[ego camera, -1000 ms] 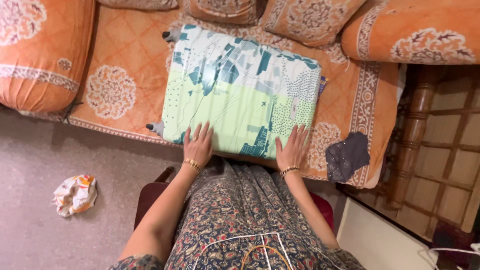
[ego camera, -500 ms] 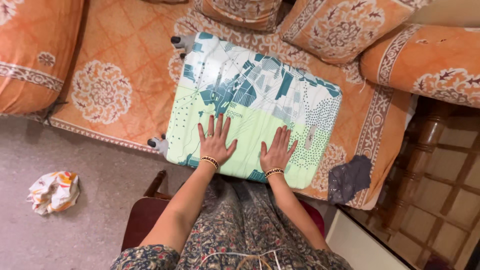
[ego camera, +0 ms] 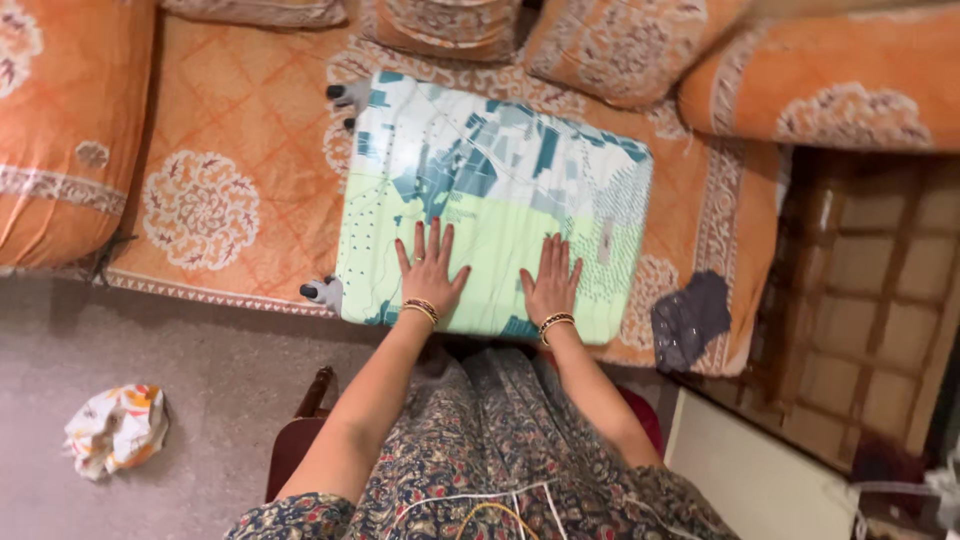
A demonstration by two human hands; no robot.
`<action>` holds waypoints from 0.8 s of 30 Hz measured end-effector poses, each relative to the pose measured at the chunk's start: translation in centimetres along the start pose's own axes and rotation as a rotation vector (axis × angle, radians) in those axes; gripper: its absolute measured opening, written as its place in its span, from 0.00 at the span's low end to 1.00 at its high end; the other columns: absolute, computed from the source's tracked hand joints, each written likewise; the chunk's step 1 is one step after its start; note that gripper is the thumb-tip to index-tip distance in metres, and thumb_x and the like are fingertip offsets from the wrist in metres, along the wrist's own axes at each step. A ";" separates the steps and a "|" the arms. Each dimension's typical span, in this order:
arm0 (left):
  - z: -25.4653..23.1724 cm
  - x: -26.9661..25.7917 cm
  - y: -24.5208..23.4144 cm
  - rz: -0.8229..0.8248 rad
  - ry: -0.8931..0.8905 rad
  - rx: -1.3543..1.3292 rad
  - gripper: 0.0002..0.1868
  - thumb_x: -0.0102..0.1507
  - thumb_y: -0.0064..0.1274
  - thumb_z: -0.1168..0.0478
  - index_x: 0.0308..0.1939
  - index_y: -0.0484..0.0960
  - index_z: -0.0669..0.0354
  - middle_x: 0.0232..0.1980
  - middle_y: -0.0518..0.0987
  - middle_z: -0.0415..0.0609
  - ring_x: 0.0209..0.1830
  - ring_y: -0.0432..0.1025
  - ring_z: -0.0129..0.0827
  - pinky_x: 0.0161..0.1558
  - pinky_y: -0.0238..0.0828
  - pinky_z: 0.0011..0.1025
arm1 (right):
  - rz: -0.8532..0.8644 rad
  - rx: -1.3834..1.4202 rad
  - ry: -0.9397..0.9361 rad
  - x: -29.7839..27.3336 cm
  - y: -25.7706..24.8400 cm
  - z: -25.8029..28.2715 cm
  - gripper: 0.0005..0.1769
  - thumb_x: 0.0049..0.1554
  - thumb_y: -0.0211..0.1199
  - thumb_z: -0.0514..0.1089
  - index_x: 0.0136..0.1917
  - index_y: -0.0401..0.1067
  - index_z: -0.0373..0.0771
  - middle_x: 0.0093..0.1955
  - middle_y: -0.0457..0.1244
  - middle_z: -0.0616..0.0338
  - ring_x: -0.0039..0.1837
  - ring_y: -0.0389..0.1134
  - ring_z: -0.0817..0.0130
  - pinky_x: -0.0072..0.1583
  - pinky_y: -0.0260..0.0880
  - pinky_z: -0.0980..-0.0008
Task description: The person packs a suitcase by folding and arranging clothes, zipping it shut, and then standing it up to carry it away.
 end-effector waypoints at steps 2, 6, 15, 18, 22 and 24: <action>0.9 -0.5 0.0 -0.022 0.074 -0.002 0.45 0.66 0.40 0.37 0.82 0.46 0.49 0.85 0.42 0.50 0.84 0.34 0.47 0.77 0.25 0.58 | -0.003 -0.033 0.018 -2.0 0.3 -0.9 0.47 0.64 0.52 0.61 0.84 0.42 0.31 0.88 0.36 0.47 0.87 0.33 0.50 0.81 0.27 0.41; 3.1 -4.4 1.5 0.118 0.124 0.118 0.45 0.66 0.42 0.37 0.82 0.46 0.48 0.85 0.42 0.52 0.84 0.35 0.48 0.77 0.28 0.56 | 0.202 -0.017 0.074 -10.0 1.5 -2.7 0.51 0.60 0.58 0.61 0.83 0.38 0.37 0.87 0.32 0.50 0.86 0.32 0.52 0.78 0.30 0.38; 7.1 -11.3 1.8 0.197 0.223 0.524 0.51 0.62 0.55 0.48 0.83 0.44 0.49 0.86 0.42 0.47 0.85 0.39 0.43 0.78 0.38 0.50 | 0.276 0.109 0.101 -17.5 3.1 -8.7 0.49 0.58 0.62 0.54 0.84 0.40 0.49 0.88 0.31 0.62 0.84 0.41 0.53 0.77 0.45 0.40; 7.2 -12.9 0.9 0.358 0.113 0.427 0.54 0.59 0.59 0.52 0.82 0.41 0.46 0.86 0.40 0.45 0.85 0.38 0.43 0.78 0.39 0.52 | 0.242 0.187 0.128 -19.1 2.8 -10.3 0.40 0.59 0.61 0.51 0.80 0.51 0.47 0.87 0.37 0.61 0.79 0.51 0.51 0.75 0.51 0.44; 7.0 -12.7 1.3 0.375 -0.022 0.287 0.56 0.58 0.61 0.53 0.81 0.39 0.45 0.86 0.37 0.45 0.85 0.37 0.47 0.76 0.44 0.53 | 0.081 0.312 0.476 -19.2 2.6 -14.6 0.19 0.67 0.58 0.55 0.63 0.73 0.43 0.65 0.67 0.50 0.67 0.68 0.49 0.69 0.68 0.54; 6.9 -12.9 2.2 0.337 -0.041 0.252 0.57 0.56 0.62 0.53 0.81 0.40 0.47 0.85 0.37 0.48 0.84 0.38 0.49 0.76 0.46 0.53 | 0.034 0.418 0.607 -18.8 3.3 -17.0 0.19 0.65 0.58 0.55 0.60 0.74 0.40 0.57 0.69 0.46 0.60 0.70 0.46 0.61 0.69 0.53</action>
Point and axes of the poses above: each hand's wrist, its own x-axis towards the middle knuckle, its own y-axis out of the palm, z = x × y, the point moved 5 cm from there along x, towards the middle knuckle
